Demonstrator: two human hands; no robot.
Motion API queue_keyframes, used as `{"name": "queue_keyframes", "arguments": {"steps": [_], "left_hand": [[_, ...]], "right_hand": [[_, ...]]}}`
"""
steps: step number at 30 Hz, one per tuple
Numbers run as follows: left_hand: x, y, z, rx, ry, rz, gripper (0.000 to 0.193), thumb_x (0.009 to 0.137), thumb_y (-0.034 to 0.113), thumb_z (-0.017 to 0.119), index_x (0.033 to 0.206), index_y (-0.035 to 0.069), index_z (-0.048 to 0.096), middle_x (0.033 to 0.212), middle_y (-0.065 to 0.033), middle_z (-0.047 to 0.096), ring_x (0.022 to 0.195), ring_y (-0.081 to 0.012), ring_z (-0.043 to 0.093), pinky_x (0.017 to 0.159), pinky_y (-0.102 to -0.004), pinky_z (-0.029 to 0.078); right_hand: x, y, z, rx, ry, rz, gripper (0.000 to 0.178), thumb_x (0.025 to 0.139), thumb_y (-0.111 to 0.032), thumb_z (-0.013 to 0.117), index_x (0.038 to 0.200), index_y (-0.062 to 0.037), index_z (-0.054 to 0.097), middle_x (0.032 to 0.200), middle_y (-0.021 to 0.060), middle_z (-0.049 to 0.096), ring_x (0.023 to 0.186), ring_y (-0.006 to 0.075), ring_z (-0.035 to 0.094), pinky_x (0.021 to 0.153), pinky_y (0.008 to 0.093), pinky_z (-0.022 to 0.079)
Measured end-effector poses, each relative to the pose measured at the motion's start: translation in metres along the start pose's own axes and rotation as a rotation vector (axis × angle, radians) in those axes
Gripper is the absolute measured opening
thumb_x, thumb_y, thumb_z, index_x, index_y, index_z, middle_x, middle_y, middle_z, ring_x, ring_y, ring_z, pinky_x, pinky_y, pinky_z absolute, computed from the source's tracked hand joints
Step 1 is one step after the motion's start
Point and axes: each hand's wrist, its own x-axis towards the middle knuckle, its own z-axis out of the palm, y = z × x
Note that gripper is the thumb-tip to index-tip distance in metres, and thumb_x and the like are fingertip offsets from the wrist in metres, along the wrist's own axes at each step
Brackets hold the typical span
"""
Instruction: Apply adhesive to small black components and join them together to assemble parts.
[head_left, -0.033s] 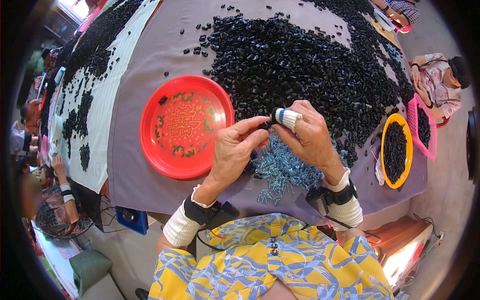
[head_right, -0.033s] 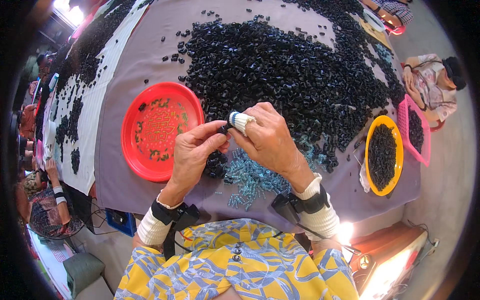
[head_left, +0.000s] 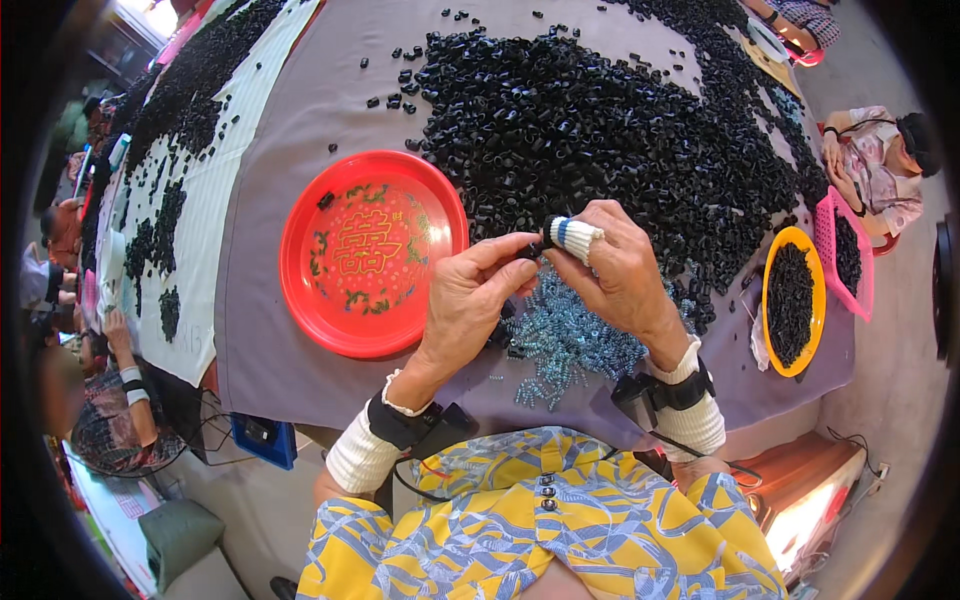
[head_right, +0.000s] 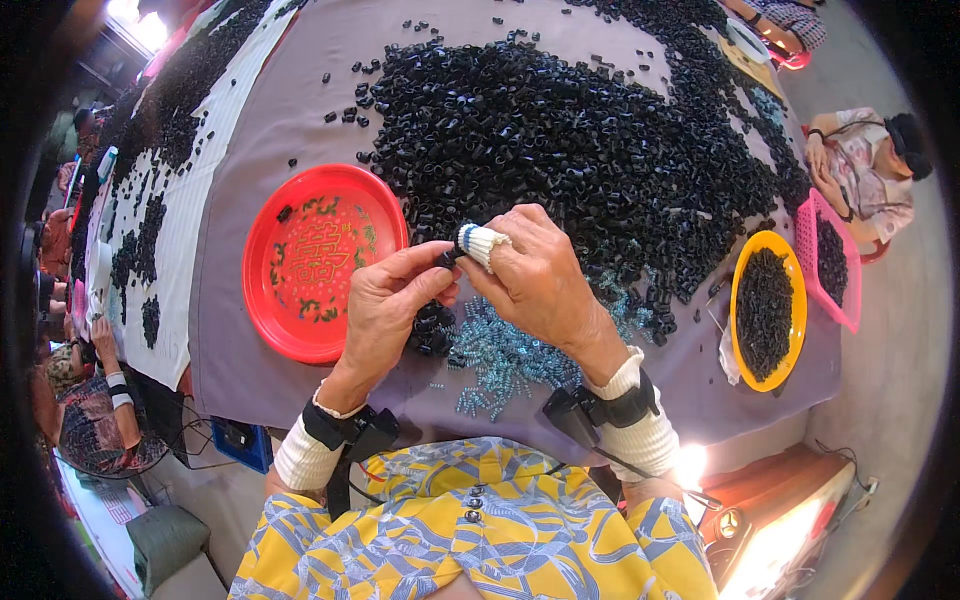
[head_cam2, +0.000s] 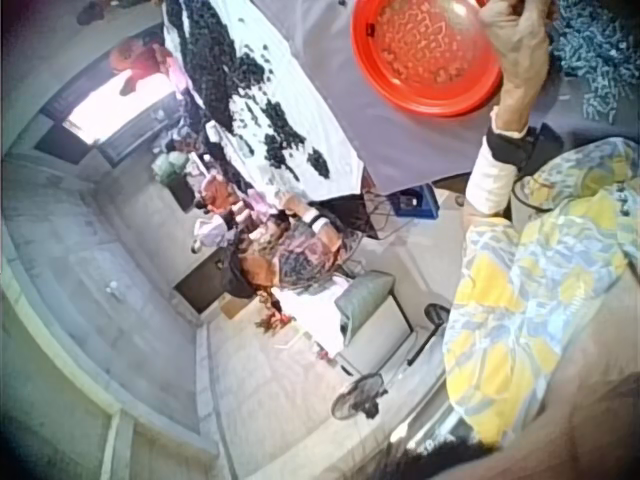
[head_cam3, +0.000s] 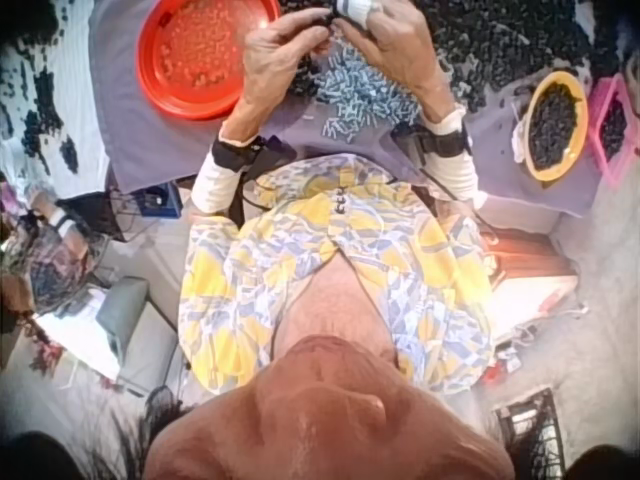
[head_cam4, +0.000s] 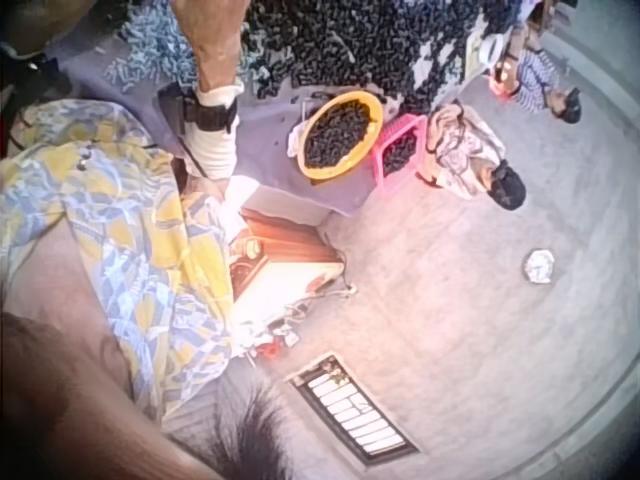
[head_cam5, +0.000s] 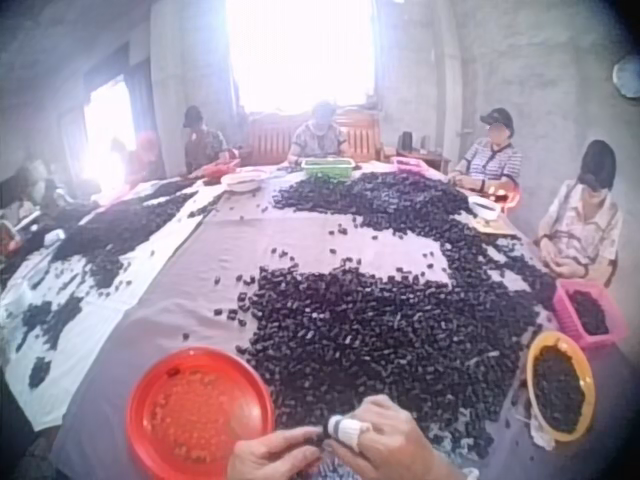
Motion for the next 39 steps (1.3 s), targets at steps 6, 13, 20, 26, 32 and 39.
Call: {"name": "queue_keyframes", "arguments": {"steps": [6, 13, 20, 26, 32, 39], "left_hand": [[-0.001, 0.001, 0.002, 0.052, 0.017, -0.022, 0.026, 0.088, 0.003, 0.059, 0.113, -0.003, 0.061, 0.083, -0.0050, 0.066, 0.073, -0.0069, 0.060, 0.066, -0.0197, 0.050], [-0.001, 0.003, 0.003, 0.007, 0.023, -0.041, 0.025, 0.088, 0.004, 0.059, 0.112, -0.003, 0.061, 0.082, -0.0044, 0.066, 0.073, -0.0067, 0.059, 0.066, -0.0195, 0.049], [0.000, 0.000, 0.003, -0.028, 0.020, -0.048, 0.025, 0.088, 0.005, 0.060, 0.112, -0.004, 0.061, 0.081, -0.0038, 0.065, 0.072, -0.0060, 0.058, 0.066, -0.0187, 0.048], [0.000, 0.001, 0.003, -0.026, 0.027, -0.057, 0.025, 0.088, 0.004, 0.060, 0.112, -0.003, 0.062, 0.082, -0.0044, 0.066, 0.072, -0.0064, 0.059, 0.066, -0.0193, 0.049], [-0.001, -0.004, 0.001, -0.021, 0.031, -0.048, 0.024, 0.087, 0.003, 0.060, 0.111, -0.003, 0.062, 0.082, -0.0045, 0.066, 0.072, -0.0068, 0.060, 0.067, -0.0193, 0.050], [-0.001, -0.003, 0.002, -0.005, 0.027, -0.064, 0.024, 0.087, 0.003, 0.059, 0.110, -0.004, 0.062, 0.081, -0.0042, 0.066, 0.072, -0.0065, 0.059, 0.066, -0.0194, 0.049]], "right_hand": [[-0.003, -0.001, 0.000, -0.054, -0.033, 0.003, 0.016, 0.072, -0.008, 0.070, 0.084, 0.0004, 0.062, 0.079, 0.0108, 0.060, 0.072, 0.0274, 0.056, 0.070, 0.0370, 0.046], [-0.004, -0.001, 0.002, 0.016, 0.070, 0.049, 0.016, 0.071, -0.005, 0.071, 0.083, 0.0007, 0.061, 0.076, 0.0099, 0.059, 0.068, 0.0273, 0.055, 0.068, 0.0367, 0.044], [-0.005, 0.003, 0.008, 0.001, 0.081, -0.030, 0.016, 0.071, -0.004, 0.071, 0.082, 0.0005, 0.061, 0.074, 0.0092, 0.058, 0.066, 0.0262, 0.055, 0.068, 0.0368, 0.044], [-0.008, -0.001, 0.009, -0.031, 0.076, -0.028, 0.016, 0.071, -0.004, 0.070, 0.083, 0.0006, 0.060, 0.077, 0.0104, 0.058, 0.070, 0.0264, 0.055, 0.069, 0.0375, 0.044], [-0.007, -0.003, 0.004, -0.110, -0.007, -0.022, 0.016, 0.073, -0.006, 0.069, 0.084, 0.0017, 0.060, 0.078, 0.0112, 0.058, 0.072, 0.0274, 0.056, 0.074, 0.0384, 0.043], [-0.008, -0.006, 0.002, -0.093, -0.030, -0.001, 0.016, 0.073, -0.007, 0.069, 0.082, 0.0013, 0.060, 0.076, 0.0112, 0.057, 0.073, 0.0281, 0.054, 0.074, 0.0383, 0.042]]}}
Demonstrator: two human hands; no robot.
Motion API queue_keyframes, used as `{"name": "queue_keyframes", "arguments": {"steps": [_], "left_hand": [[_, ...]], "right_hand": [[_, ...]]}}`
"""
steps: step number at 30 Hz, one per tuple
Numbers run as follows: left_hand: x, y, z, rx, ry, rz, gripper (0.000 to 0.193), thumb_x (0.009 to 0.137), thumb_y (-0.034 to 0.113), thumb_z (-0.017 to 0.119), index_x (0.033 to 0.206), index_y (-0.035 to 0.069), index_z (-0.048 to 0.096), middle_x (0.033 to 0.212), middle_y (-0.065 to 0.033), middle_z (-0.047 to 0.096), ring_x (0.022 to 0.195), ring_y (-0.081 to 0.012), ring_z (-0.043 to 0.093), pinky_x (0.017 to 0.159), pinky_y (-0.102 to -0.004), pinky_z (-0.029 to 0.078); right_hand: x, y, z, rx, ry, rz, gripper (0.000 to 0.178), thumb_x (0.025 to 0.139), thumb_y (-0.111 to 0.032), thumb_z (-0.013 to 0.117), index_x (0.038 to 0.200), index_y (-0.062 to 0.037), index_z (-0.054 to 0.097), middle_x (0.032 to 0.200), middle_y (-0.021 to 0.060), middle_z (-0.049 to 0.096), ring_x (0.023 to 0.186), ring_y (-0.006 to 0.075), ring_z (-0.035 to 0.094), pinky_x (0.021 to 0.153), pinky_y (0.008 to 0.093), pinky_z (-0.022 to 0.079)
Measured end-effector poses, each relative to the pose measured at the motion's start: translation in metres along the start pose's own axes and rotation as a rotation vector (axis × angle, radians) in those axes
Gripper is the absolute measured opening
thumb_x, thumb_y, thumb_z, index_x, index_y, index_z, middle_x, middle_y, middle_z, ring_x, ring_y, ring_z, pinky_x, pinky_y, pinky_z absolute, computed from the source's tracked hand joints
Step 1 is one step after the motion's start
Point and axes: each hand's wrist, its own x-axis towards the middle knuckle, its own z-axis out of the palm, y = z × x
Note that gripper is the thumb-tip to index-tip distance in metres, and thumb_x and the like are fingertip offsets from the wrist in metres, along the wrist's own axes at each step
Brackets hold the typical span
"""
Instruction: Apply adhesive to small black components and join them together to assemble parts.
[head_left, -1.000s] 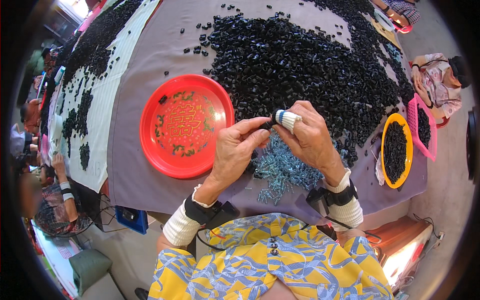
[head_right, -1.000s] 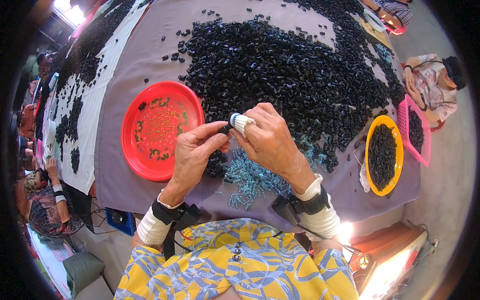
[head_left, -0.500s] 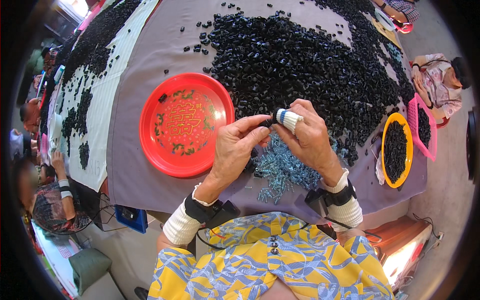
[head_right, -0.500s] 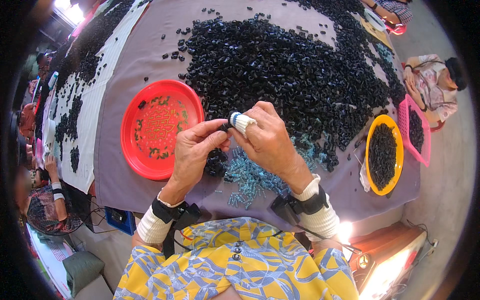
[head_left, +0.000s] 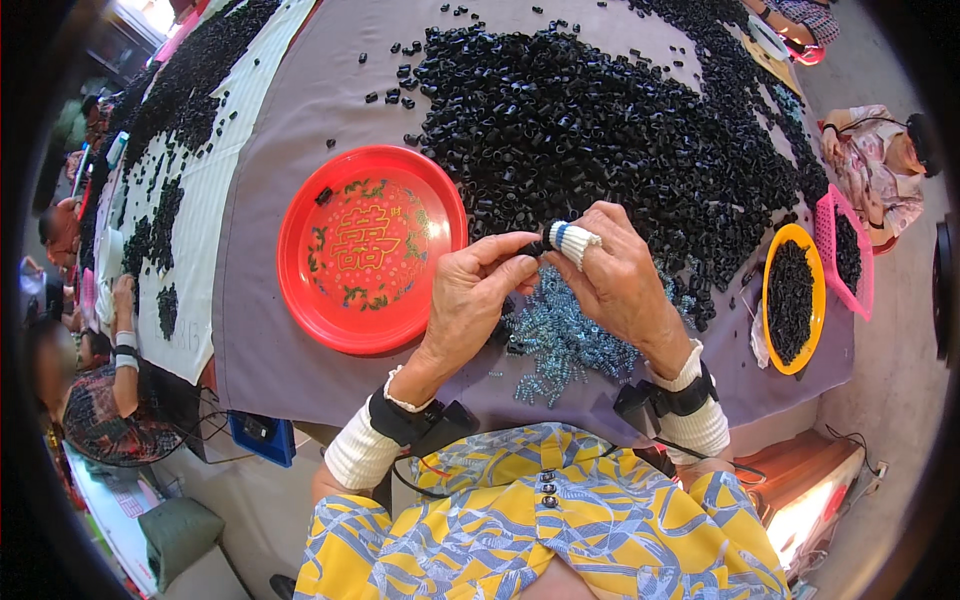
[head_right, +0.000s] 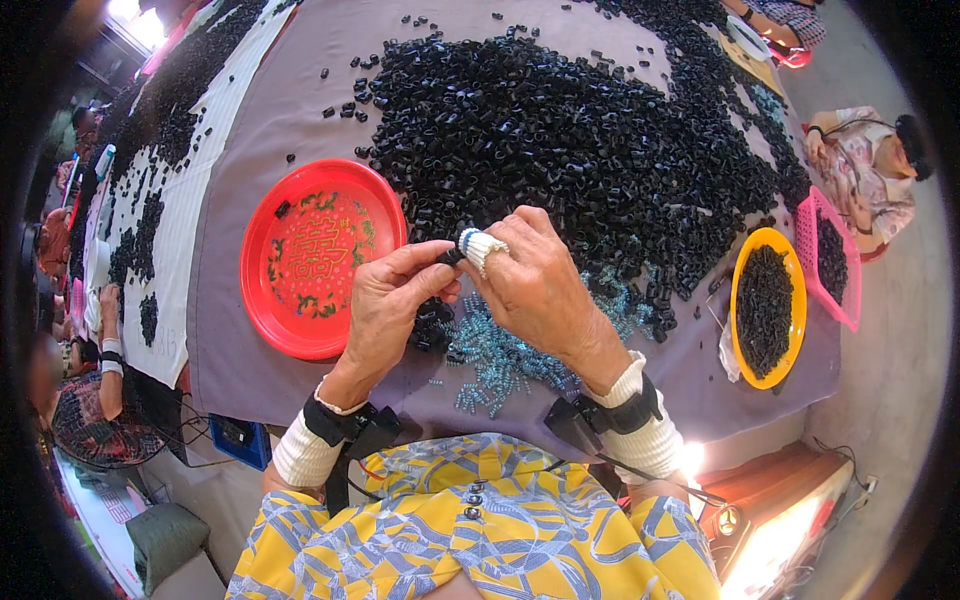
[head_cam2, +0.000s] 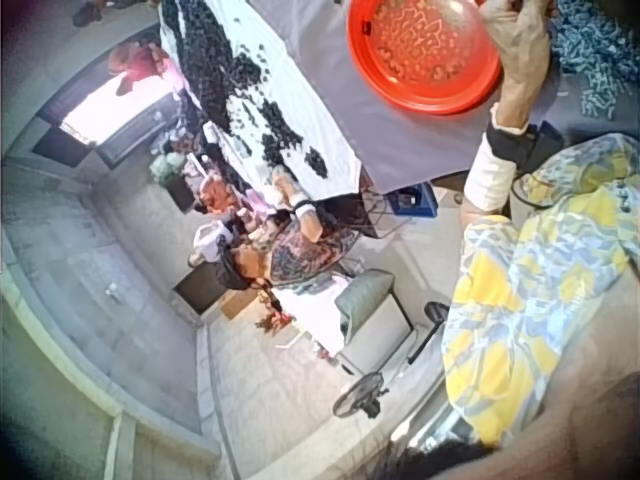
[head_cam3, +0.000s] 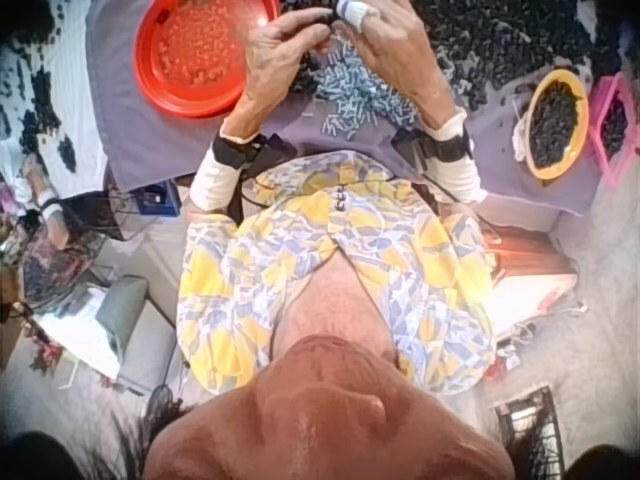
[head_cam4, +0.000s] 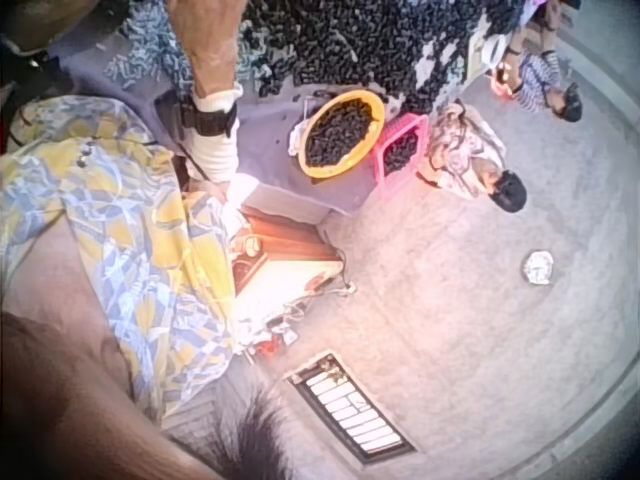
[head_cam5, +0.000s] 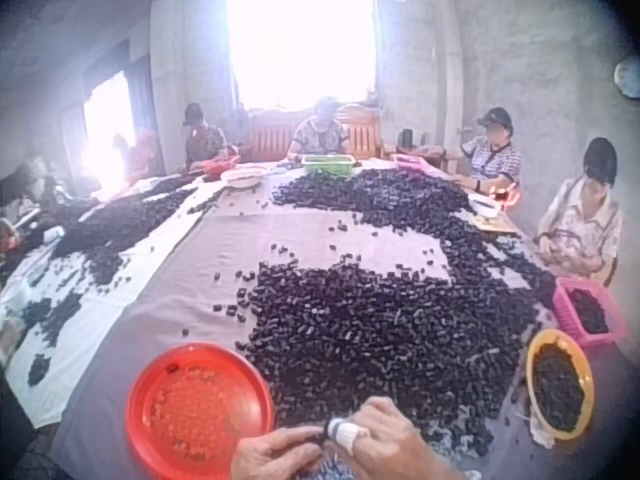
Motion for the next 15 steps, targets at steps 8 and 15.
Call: {"name": "queue_keyframes", "arguments": {"steps": [8, 15], "left_hand": [[-0.0001, -0.0066, -0.0020, -0.008, -0.020, 0.011, 0.025, 0.086, 0.003, 0.062, 0.110, -0.003, 0.062, 0.088, -0.0077, 0.068, 0.074, -0.0103, 0.063, 0.069, -0.0225, 0.052], [-0.0001, -0.0084, -0.0033, 0.077, -0.002, 0.008, 0.025, 0.085, 0.002, 0.062, 0.110, -0.002, 0.062, 0.085, -0.0063, 0.067, 0.073, -0.0087, 0.061, 0.068, -0.0219, 0.051]], "right_hand": [[0.0005, 0.0030, -0.0033, -0.020, -0.082, -0.017, 0.013, 0.073, -0.008, 0.067, 0.080, 0.0001, 0.060, 0.077, 0.0111, 0.057, 0.074, 0.0283, 0.053, 0.073, 0.0381, 0.042], [-0.0007, 0.0016, -0.0027, -0.055, -0.122, 0.028, 0.011, 0.074, -0.008, 0.066, 0.076, -0.0008, 0.058, 0.075, 0.0104, 0.055, 0.074, 0.0274, 0.053, 0.075, 0.0382, 0.042]]}}
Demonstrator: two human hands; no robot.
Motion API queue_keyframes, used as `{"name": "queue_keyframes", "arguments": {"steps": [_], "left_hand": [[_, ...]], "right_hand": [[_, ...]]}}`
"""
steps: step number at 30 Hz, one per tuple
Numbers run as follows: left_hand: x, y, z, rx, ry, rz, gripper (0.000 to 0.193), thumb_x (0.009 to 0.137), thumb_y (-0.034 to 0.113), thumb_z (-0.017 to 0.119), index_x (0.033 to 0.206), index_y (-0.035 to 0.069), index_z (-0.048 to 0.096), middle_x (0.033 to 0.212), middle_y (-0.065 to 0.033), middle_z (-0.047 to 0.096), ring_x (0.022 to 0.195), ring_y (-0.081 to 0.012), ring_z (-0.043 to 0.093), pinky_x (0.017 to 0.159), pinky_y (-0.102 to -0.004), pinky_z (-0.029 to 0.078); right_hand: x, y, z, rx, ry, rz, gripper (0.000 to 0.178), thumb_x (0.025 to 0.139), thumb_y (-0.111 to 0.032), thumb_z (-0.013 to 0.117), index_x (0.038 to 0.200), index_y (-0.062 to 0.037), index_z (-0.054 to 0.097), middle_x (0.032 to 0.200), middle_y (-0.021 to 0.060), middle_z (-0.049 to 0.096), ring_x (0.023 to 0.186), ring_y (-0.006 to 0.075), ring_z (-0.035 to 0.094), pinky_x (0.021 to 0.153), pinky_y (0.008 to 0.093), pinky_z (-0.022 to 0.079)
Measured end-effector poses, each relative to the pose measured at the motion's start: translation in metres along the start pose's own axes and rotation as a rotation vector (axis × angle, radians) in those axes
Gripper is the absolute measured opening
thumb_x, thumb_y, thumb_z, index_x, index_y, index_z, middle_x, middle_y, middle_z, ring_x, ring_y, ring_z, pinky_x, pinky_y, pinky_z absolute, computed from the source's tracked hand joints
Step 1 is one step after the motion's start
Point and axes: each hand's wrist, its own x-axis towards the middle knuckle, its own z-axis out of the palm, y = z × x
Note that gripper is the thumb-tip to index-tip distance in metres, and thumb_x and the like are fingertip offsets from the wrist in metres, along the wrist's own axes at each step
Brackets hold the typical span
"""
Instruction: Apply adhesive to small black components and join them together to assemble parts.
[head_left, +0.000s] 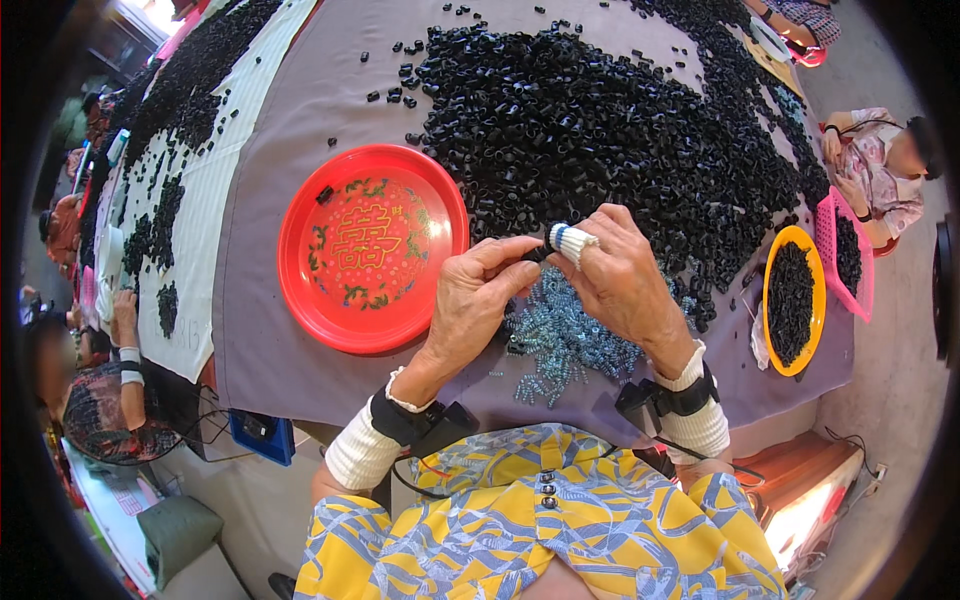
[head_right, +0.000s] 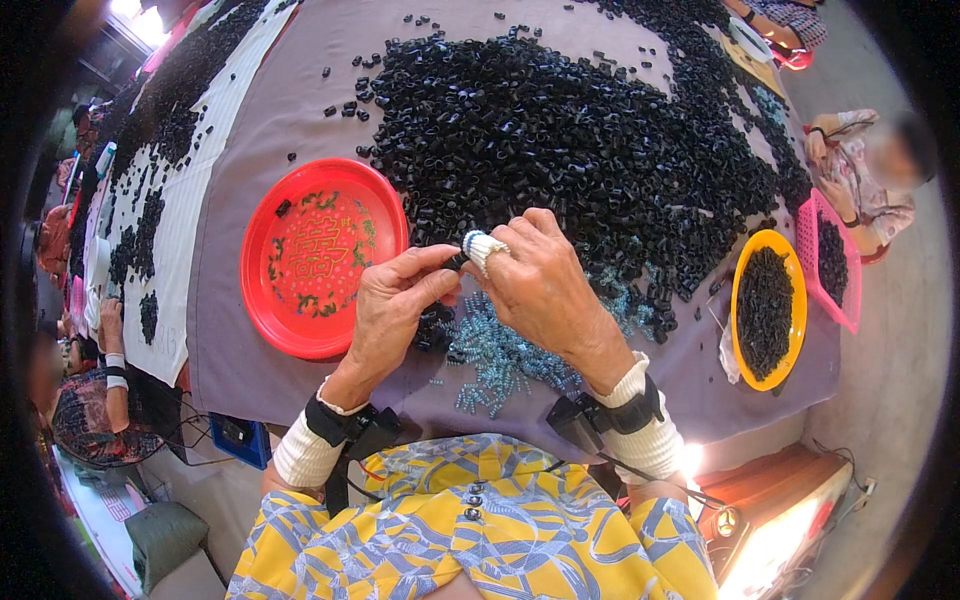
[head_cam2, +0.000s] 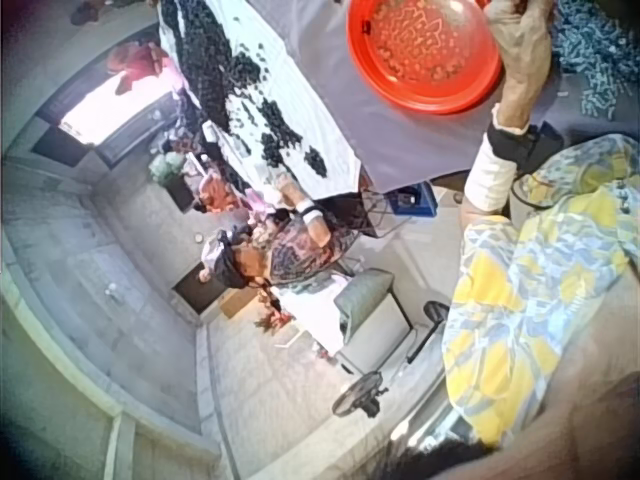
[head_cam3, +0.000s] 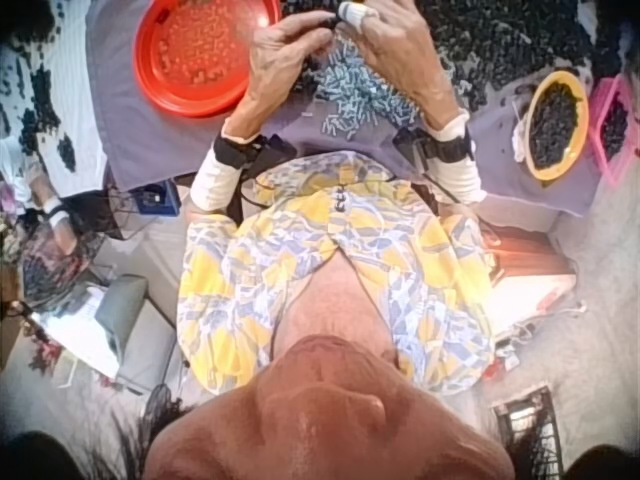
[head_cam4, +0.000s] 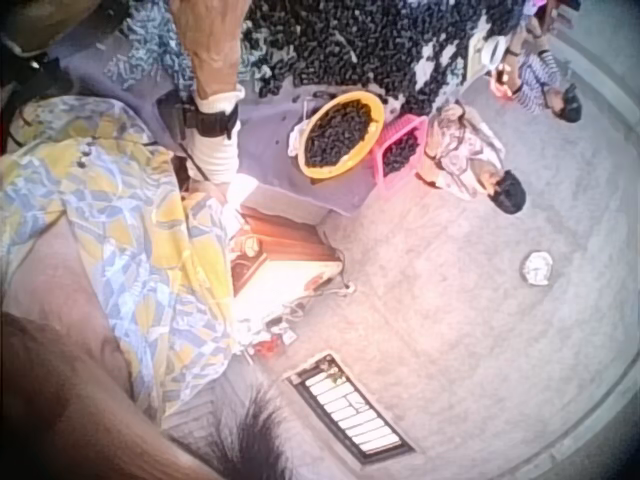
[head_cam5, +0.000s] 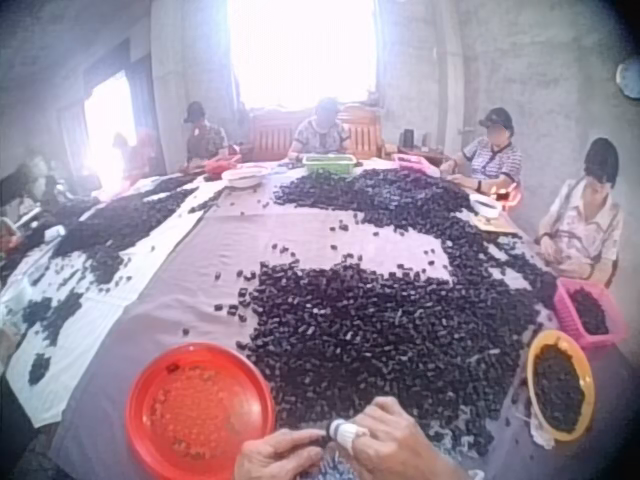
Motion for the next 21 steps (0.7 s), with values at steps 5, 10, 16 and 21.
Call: {"name": "queue_keyframes", "arguments": {"steps": [5, 10, 16, 21], "left_hand": [[-0.0007, 0.0004, -0.0011, -0.013, -0.011, 0.001, 0.025, 0.086, 0.002, 0.061, 0.110, -0.003, 0.063, 0.086, -0.0040, 0.065, 0.073, -0.0066, 0.059, 0.066, -0.0199, 0.049], [-0.0011, -0.0007, -0.0021, 0.004, -0.007, -0.034, 0.025, 0.086, 0.002, 0.061, 0.110, -0.003, 0.062, 0.085, -0.0055, 0.067, 0.073, -0.0085, 0.061, 0.068, -0.0214, 0.051], [-0.0003, -0.0035, -0.0036, 0.024, -0.025, -0.023, 0.025, 0.086, 0.001, 0.061, 0.110, -0.003, 0.062, 0.085, -0.0058, 0.066, 0.073, -0.0087, 0.061, 0.068, -0.0216, 0.051], [-0.0006, -0.0061, -0.0046, 0.025, -0.004, 0.015, 0.023, 0.085, 0.000, 0.061, 0.108, -0.003, 0.064, 0.084, -0.0057, 0.066, 0.072, -0.0089, 0.061, 0.068, -0.0221, 0.051]], "right_hand": [[0.0009, -0.0015, -0.0005, -0.002, -0.061, 0.020, 0.010, 0.078, -0.009, 0.064, 0.074, -0.0024, 0.057, 0.073, 0.0098, 0.054, 0.074, 0.0260, 0.053, 0.074, 0.0372, 0.041], [0.0006, -0.0002, 0.0011, -0.077, -0.108, -0.027, 0.011, 0.081, -0.011, 0.061, 0.074, -0.0033, 0.056, 0.074, 0.0088, 0.054, 0.074, 0.0244, 0.053, 0.074, 0.0366, 0.040], [0.0014, 0.0014, 0.0045, -0.130, -0.169, -0.075, 0.009, 0.079, -0.010, 0.060, 0.074, -0.0030, 0.056, 0.073, 0.0087, 0.053, 0.074, 0.0238, 0.053, 0.074, 0.0364, 0.041], [-0.0009, -0.0006, 0.0092, -0.149, -0.128, -0.116, 0.010, 0.077, -0.010, 0.060, 0.074, -0.0023, 0.055, 0.072, 0.0093, 0.053, 0.072, 0.0242, 0.053, 0.072, 0.0366, 0.041]]}}
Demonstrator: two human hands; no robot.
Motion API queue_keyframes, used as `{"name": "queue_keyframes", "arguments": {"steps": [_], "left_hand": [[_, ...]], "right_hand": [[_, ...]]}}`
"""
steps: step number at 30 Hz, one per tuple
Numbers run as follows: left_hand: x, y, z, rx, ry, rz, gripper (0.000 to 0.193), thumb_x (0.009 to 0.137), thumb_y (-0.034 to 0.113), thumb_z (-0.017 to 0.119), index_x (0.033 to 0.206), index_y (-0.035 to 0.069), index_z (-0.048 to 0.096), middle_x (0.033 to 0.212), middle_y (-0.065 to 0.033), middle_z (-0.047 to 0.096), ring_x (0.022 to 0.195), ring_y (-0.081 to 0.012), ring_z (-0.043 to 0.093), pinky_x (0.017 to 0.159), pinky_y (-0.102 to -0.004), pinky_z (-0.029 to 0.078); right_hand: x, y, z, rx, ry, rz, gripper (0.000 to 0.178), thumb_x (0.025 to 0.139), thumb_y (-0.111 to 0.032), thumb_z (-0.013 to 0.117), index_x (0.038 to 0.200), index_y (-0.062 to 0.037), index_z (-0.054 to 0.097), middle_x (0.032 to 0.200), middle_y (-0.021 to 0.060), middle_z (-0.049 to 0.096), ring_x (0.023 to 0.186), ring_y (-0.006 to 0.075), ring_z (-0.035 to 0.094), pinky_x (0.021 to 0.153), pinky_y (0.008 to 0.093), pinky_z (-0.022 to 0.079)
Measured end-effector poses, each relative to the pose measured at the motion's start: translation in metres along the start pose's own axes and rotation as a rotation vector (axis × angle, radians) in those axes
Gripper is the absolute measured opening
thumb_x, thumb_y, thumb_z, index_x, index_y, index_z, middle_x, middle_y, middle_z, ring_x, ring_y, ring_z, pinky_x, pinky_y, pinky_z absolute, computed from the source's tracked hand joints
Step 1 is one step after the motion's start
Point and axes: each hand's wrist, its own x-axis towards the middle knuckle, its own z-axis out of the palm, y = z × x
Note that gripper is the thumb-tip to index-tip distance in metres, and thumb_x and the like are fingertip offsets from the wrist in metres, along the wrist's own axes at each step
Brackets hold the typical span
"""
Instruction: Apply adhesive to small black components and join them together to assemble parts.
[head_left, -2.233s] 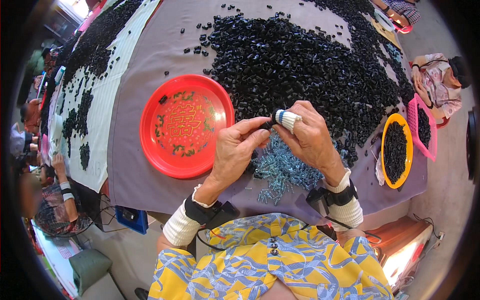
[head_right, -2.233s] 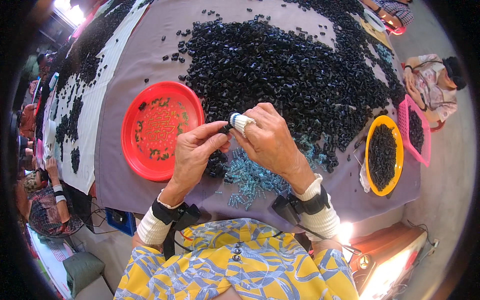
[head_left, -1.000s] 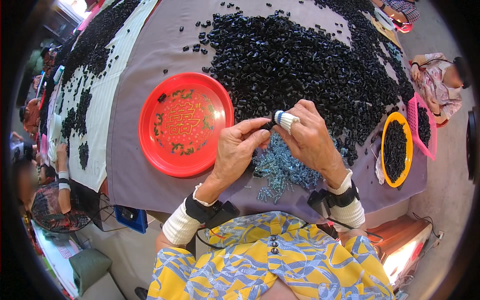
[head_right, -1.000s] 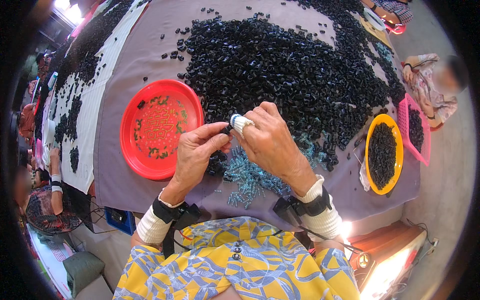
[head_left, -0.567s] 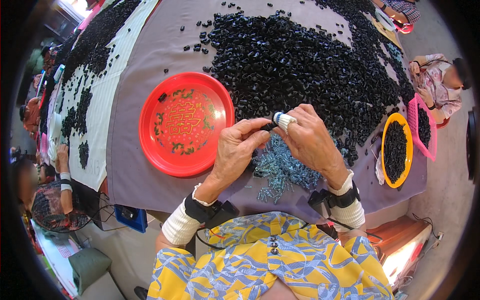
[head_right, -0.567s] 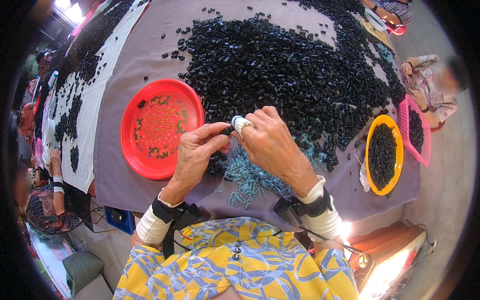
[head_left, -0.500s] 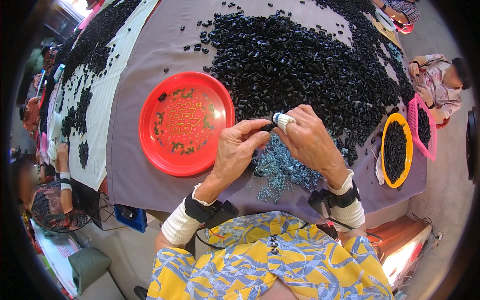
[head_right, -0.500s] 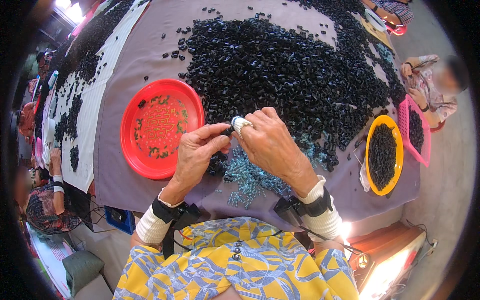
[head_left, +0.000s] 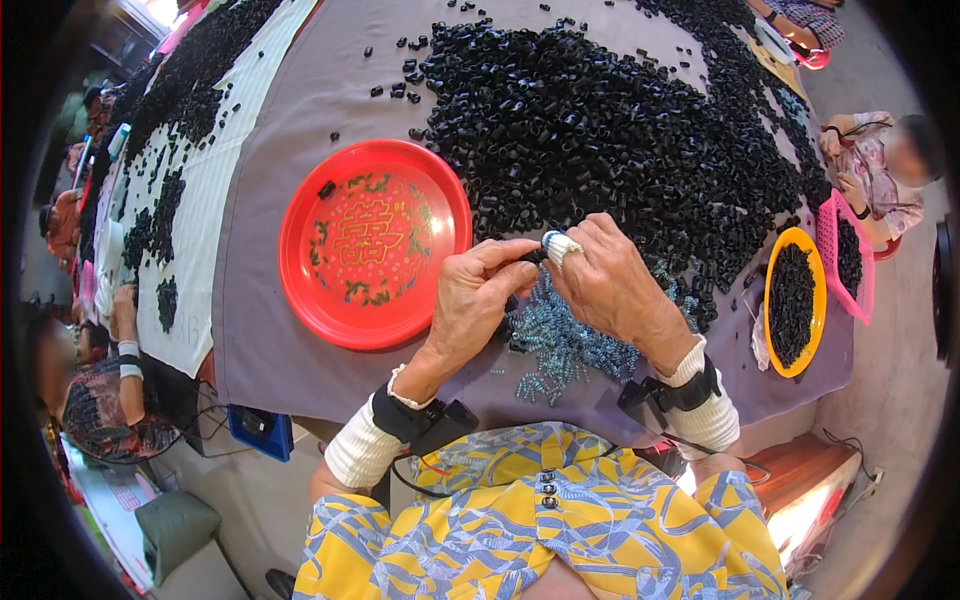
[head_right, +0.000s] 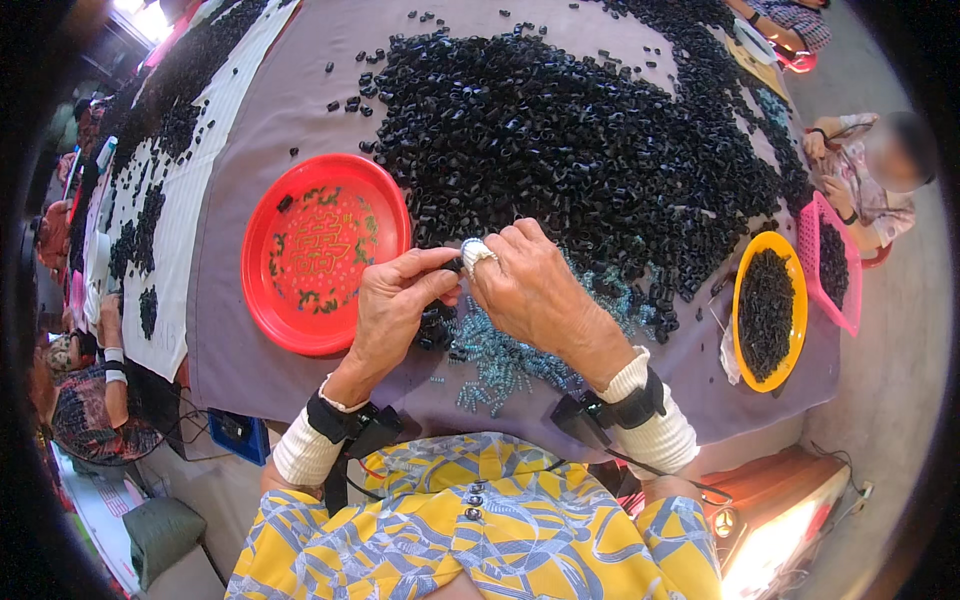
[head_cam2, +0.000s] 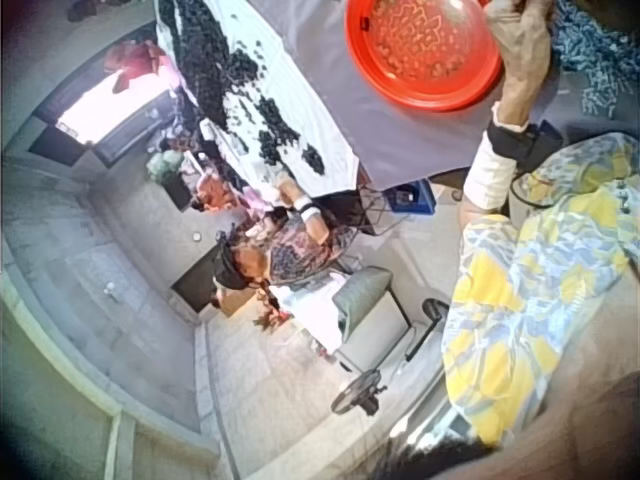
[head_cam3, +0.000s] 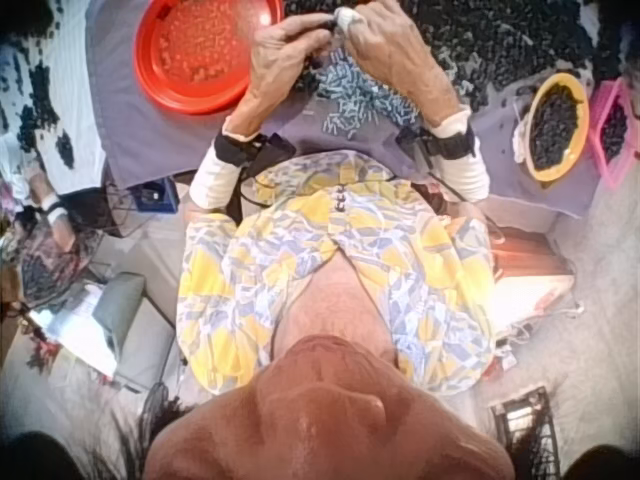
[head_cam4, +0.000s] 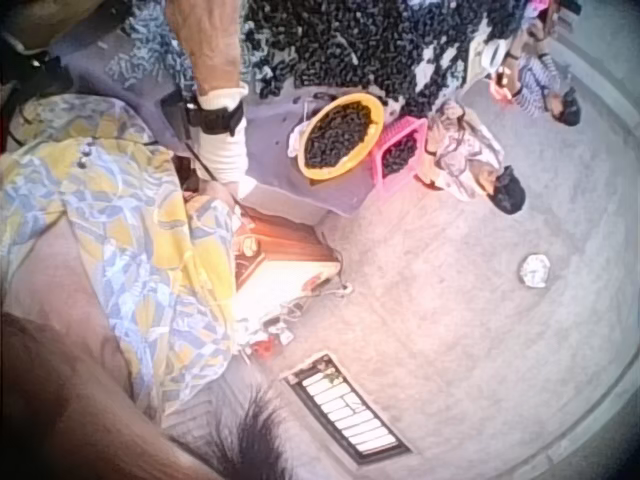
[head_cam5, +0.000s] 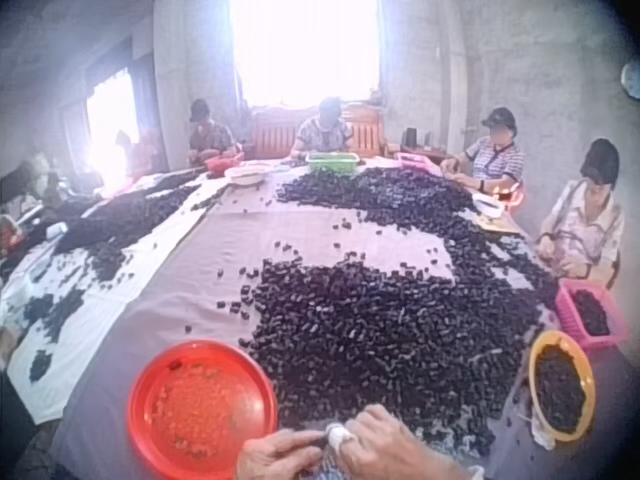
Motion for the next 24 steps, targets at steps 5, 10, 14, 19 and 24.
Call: {"name": "queue_keyframes", "arguments": {"steps": [5, 10, 14, 19, 24], "left_hand": [[-0.001, -0.002, 0.002, 0.007, 0.018, -0.001, 0.022, 0.084, -0.001, 0.061, 0.106, -0.004, 0.064, 0.082, -0.0055, 0.065, 0.072, -0.0096, 0.061, 0.067, -0.0221, 0.051], [-0.001, -0.002, 0.004, 0.026, 0.036, 0.048, 0.022, 0.084, -0.002, 0.060, 0.105, -0.004, 0.065, 0.082, -0.0055, 0.063, 0.070, -0.0101, 0.060, 0.065, -0.0221, 0.051], [0.000, -0.004, 0.003, 0.048, 0.046, 0.067, 0.021, 0.083, -0.002, 0.060, 0.103, -0.004, 0.066, 0.083, -0.0059, 0.063, 0.070, -0.0101, 0.060, 0.065, -0.0222, 0.051], [0.000, 0.004, 0.005, -0.090, 0.054, -0.078, 0.021, 0.082, -0.002, 0.060, 0.102, -0.003, 0.067, 0.083, -0.0038, 0.065, 0.071, -0.0069, 0.058, 0.063, -0.0196, 0.047], [0.004, 0.000, 0.005, -0.238, 0.073, -0.162, 0.021, 0.084, 0.003, 0.061, 0.103, -0.003, 0.067, 0.087, -0.0033, 0.067, 0.075, -0.0072, 0.059, 0.068, -0.0198, 0.048]], "right_hand": [[-0.003, 0.000, 0.006, 0.014, 0.006, 0.001, 0.010, 0.077, -0.009, 0.060, 0.074, -0.0014, 0.054, 0.072, 0.0105, 0.053, 0.071, 0.0254, 0.053, 0.070, 0.0365, 0.042], [-0.007, 0.001, 0.013, 0.134, 0.038, 0.051, 0.009, 0.076, -0.007, 0.058, 0.075, -0.0006, 0.053, 0.073, 0.0122, 0.054, 0.070, 0.0278, 0.053, 0.068, 0.0386, 0.042], [-0.008, -0.002, 0.015, 0.137, 0.053, 0.053, 0.009, 0.078, -0.006, 0.058, 0.076, 0.0000, 0.052, 0.073, 0.0122, 0.054, 0.070, 0.0277, 0.053, 0.069, 0.0385, 0.042], [-0.006, -0.001, 0.012, 0.118, -0.006, 0.049, 0.016, 0.077, -0.016, 0.062, 0.076, -0.0017, 0.055, 0.073, 0.0115, 0.055, 0.072, 0.0275, 0.054, 0.073, 0.0383, 0.040], [0.000, -0.005, 0.017, 0.004, 0.031, 0.094, 0.024, 0.076, -0.025, 0.066, 0.075, -0.0021, 0.058, 0.071, 0.0108, 0.056, 0.070, 0.0267, 0.054, 0.075, 0.0389, 0.040]]}}
